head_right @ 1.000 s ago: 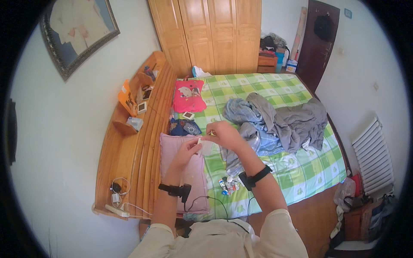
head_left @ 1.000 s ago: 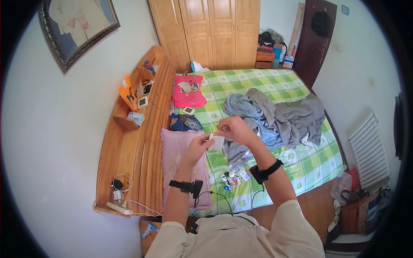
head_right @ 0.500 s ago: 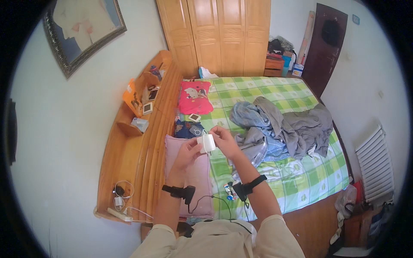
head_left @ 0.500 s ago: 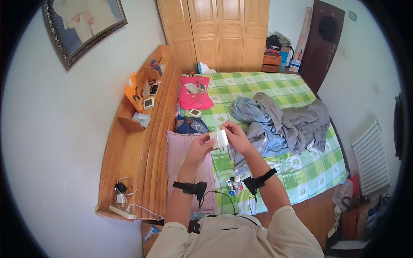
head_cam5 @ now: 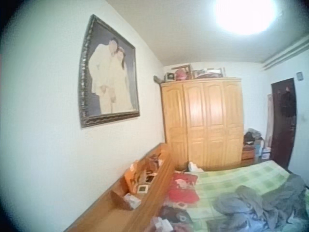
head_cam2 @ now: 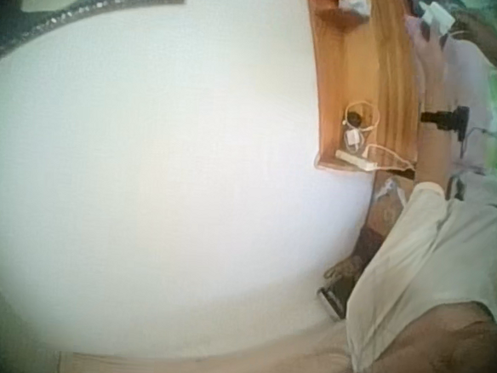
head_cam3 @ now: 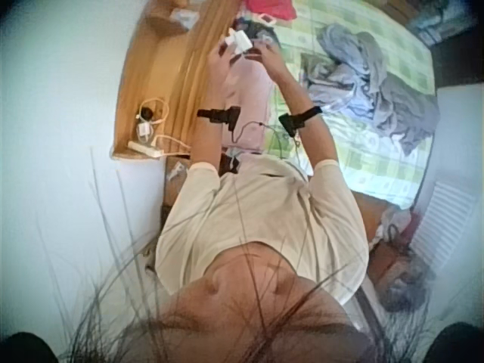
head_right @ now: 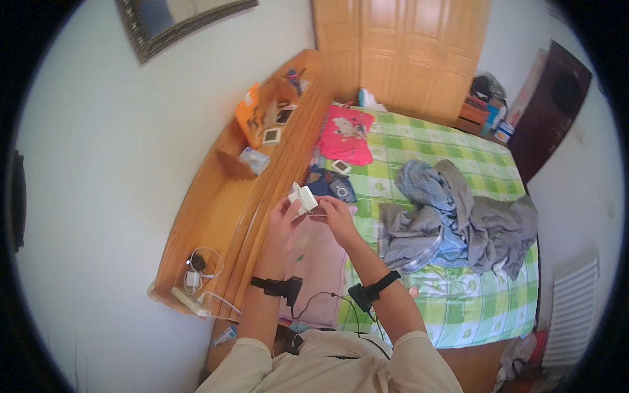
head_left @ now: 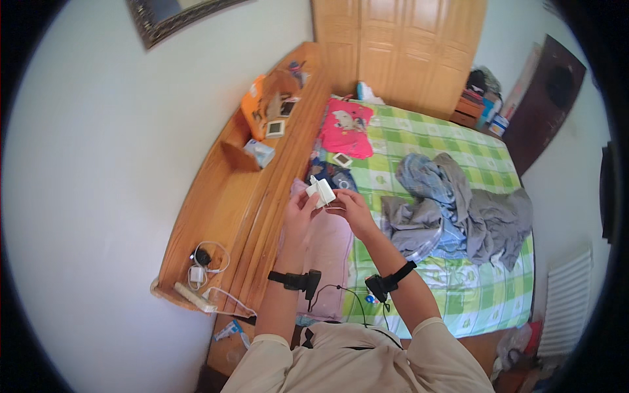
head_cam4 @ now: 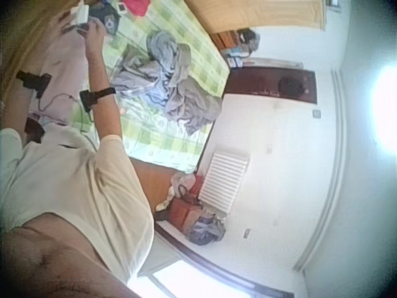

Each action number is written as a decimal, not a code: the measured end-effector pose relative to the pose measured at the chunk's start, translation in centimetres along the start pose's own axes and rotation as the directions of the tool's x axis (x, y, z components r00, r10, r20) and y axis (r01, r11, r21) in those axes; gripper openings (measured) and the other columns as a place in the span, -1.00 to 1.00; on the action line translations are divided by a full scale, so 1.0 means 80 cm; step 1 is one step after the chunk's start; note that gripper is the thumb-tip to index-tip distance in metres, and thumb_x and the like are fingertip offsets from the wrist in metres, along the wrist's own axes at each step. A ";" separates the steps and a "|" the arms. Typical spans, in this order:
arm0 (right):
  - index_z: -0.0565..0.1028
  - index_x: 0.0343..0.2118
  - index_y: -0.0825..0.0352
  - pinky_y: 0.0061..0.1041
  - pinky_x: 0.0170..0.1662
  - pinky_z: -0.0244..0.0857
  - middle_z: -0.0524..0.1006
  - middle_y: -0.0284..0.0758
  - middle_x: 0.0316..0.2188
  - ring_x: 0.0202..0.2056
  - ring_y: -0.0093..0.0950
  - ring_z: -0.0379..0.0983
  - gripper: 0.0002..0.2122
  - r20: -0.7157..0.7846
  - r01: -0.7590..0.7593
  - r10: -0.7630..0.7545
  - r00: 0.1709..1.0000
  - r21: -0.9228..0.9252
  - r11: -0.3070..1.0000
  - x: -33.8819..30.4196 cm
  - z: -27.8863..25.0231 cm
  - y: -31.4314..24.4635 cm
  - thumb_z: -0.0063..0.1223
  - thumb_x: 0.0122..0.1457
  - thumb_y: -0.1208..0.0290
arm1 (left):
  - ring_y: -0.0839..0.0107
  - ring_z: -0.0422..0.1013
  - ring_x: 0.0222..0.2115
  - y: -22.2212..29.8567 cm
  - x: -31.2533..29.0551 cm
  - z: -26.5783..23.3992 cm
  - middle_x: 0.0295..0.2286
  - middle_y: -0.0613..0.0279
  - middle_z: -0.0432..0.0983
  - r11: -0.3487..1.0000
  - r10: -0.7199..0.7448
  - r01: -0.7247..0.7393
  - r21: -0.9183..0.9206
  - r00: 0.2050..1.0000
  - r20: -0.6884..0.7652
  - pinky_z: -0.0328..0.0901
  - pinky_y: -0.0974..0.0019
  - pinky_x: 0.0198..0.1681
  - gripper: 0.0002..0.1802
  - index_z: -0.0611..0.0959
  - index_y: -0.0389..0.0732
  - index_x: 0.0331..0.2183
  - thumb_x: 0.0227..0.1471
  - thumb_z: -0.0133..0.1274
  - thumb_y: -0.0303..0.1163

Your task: The person handles a white power adapter, a black electronic device, and various small components on a bed. They move the items between the headboard and the bed surface, fitting small plastic pieces together by hand.

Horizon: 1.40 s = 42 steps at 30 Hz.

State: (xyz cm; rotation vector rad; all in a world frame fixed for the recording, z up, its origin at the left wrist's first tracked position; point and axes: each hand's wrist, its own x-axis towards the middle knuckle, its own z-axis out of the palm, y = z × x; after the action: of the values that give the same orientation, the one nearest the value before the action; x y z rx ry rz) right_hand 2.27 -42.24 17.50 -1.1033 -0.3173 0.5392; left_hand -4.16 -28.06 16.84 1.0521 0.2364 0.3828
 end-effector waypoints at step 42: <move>0.52 -0.25 0.47 -0.38 -0.24 0.41 0.57 -0.05 -0.40 -0.34 -0.21 0.55 -0.72 0.466 0.228 0.130 0.875 -0.634 0.739 0.169 0.320 0.391 0.14 0.02 0.37 | 0.09 0.47 -0.27 -0.026 -0.021 -0.415 -0.26 -0.11 0.46 0.651 0.570 0.303 0.696 0.410 -0.712 0.37 0.21 -0.16 -0.59 0.51 -0.44 -0.11 0.00 0.06 -0.41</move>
State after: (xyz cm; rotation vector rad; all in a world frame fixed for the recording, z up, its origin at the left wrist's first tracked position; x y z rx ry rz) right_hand -7.21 -4.68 -0.22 -1.6554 -1.0560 0.6722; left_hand -17.51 -3.21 -0.93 1.6187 1.4615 1.1208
